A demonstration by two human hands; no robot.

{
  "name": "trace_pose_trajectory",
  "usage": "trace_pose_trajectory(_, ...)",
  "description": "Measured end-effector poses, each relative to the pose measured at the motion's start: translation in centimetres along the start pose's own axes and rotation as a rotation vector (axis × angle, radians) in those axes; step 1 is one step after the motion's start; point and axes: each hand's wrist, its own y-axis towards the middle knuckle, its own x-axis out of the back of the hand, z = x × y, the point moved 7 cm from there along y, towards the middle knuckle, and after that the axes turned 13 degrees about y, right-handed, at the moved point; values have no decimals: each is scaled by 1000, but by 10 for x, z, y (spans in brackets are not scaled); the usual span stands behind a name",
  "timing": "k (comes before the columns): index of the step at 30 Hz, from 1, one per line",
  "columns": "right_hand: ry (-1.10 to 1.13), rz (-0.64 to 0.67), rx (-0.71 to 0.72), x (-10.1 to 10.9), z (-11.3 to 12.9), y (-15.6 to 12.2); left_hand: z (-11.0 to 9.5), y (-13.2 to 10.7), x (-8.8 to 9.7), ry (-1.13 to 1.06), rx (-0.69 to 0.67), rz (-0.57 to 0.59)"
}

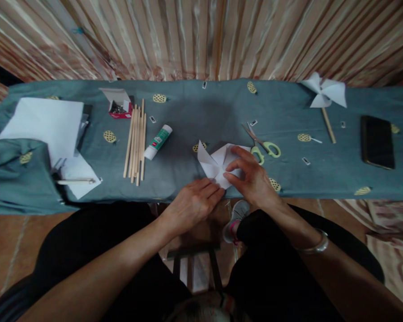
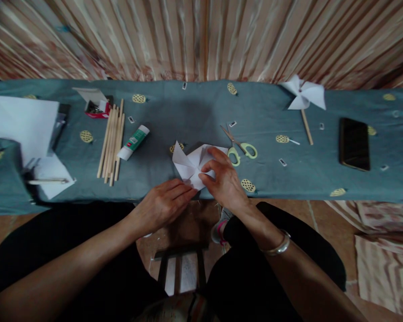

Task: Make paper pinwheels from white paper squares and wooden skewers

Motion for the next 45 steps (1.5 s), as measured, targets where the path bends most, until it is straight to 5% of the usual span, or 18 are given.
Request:
trace_pose_trajectory(24,-159,78,224,-9,20,-11,-1,1,-1,22,-5,15)
trace_pose_trajectory(45,-120,90,172,-13,15,-11,1,2,3,-23,101,0)
